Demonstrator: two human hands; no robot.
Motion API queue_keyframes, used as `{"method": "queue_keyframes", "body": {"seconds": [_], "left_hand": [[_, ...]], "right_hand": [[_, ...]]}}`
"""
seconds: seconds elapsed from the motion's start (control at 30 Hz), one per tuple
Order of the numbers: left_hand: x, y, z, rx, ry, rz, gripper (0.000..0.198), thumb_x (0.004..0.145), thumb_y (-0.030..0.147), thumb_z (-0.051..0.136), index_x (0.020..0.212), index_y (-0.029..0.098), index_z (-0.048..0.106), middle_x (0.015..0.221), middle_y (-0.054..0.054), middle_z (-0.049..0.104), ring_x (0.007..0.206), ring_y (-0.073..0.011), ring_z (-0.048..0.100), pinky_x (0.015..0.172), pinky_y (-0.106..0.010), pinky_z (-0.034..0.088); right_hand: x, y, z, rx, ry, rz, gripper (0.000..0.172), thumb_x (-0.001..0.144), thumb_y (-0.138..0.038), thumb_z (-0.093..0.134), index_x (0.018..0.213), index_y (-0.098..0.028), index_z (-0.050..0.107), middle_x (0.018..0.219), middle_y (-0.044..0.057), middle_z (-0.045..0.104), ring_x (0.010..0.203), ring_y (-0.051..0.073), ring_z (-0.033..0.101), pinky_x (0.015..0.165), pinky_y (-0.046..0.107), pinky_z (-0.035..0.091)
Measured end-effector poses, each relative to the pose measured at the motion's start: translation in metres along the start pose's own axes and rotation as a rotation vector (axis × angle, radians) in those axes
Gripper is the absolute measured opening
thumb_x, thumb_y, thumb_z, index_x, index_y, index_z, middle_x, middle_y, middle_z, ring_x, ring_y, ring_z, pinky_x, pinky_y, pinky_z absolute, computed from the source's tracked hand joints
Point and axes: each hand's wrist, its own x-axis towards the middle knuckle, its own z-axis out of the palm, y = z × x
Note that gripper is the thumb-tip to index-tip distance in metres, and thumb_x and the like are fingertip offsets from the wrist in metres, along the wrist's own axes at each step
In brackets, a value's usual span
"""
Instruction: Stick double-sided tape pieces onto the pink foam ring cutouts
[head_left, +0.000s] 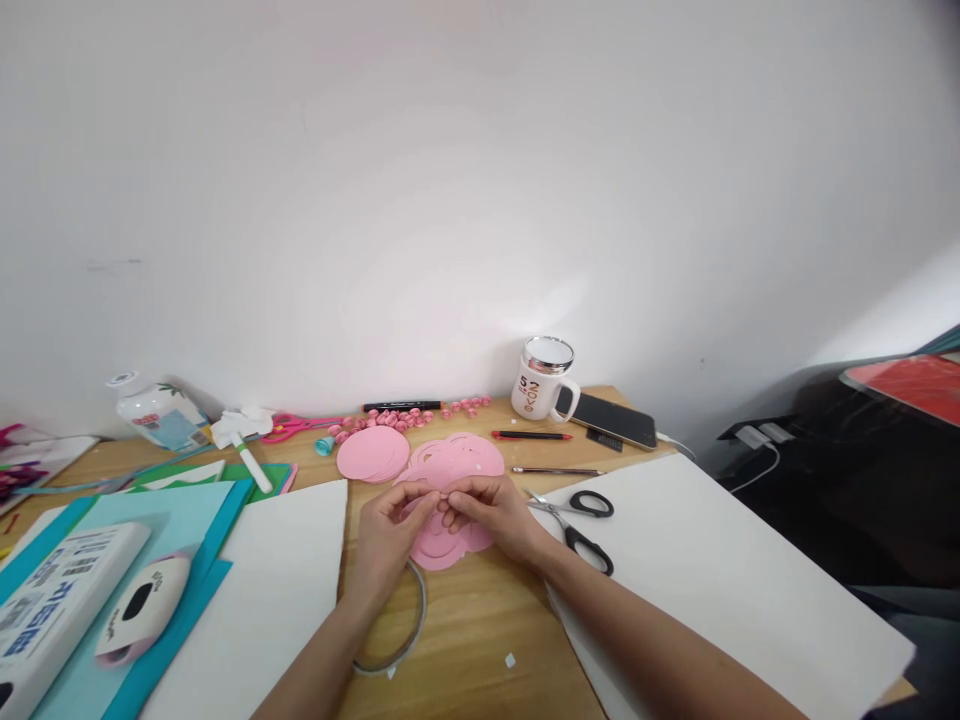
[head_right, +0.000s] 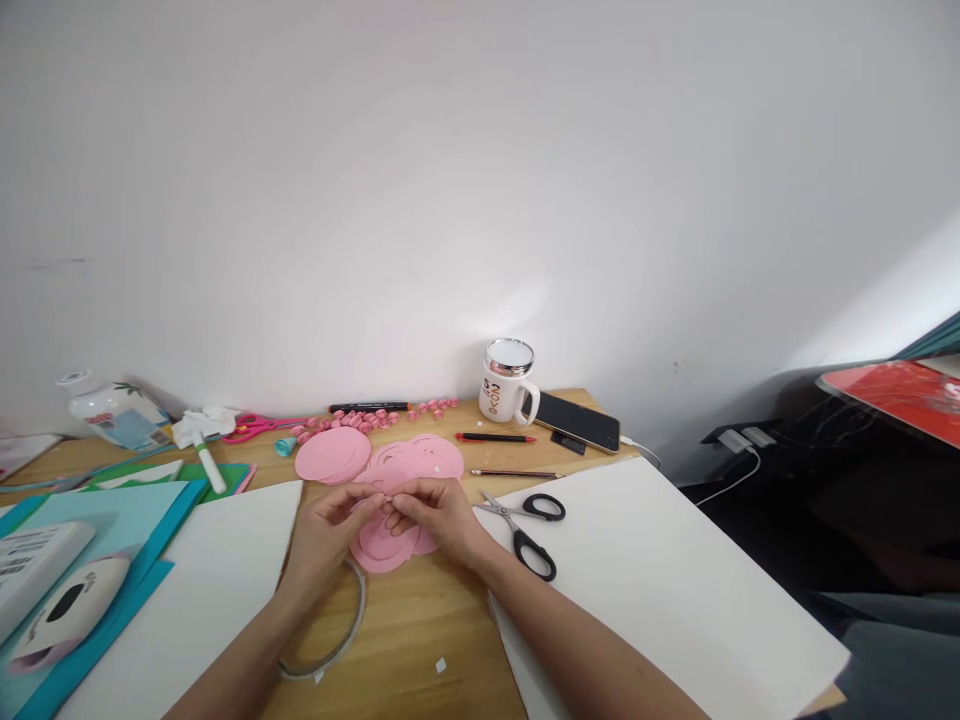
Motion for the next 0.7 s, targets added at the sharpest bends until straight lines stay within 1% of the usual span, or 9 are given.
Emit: {"method": "queue_keyframes", "body": {"seconds": [0.13,0.37,0.5,0.7], "left_hand": [[0.0002,0.0018,-0.0008,0.015,0.016,0.014,0.013,0.063,0.028,0.066,0.068,0.016,0.068,0.07,-0.004,0.07,0.068,-0.0188,0.063,0.064,-0.027,0.05],[-0.0007,0.0045,0.0005,0.014,0.0,0.013,0.012,0.065,0.028,0.065,0.066,0.016,0.068,0.067,-0.004,0.07,0.067,-0.0186,0.063,0.063,-0.027,0.05],[-0.0009,0.0038,0.0011,-0.003,-0.015,0.002,0.011,0.066,0.027,0.064,0.066,0.016,0.067,0.066,-0.003,0.069,0.066,-0.0175,0.063,0.063,-0.026,0.049],[-0.0002,0.0004,0.0006,-0.018,0.013,-0.008,0.015,0.064,0.029,0.067,0.068,0.015,0.067,0.07,-0.005,0.07,0.069,-0.0185,0.063,0.065,-0.027,0.049]], "right_hand": [[-0.0001,-0.0002,0.0002,-0.022,-0.013,-0.006,0.031,0.072,-0.044,0.062,0.076,-0.014,0.066,0.065,0.002,0.066,0.057,0.011,0.06,0.06,0.025,0.051],[-0.0014,-0.0036,0.0024,-0.048,0.026,-0.008,0.031,0.071,-0.044,0.063,0.072,-0.014,0.066,0.06,0.002,0.065,0.053,0.011,0.059,0.056,0.025,0.05],[-0.0019,-0.0027,0.0018,-0.031,0.026,-0.015,0.028,0.07,-0.041,0.064,0.075,-0.014,0.067,0.06,0.001,0.065,0.053,0.01,0.058,0.055,0.024,0.05],[-0.002,-0.0024,0.0012,-0.055,0.075,-0.032,0.024,0.066,-0.036,0.069,0.077,-0.014,0.069,0.058,0.001,0.064,0.052,0.01,0.057,0.054,0.023,0.048]]}}
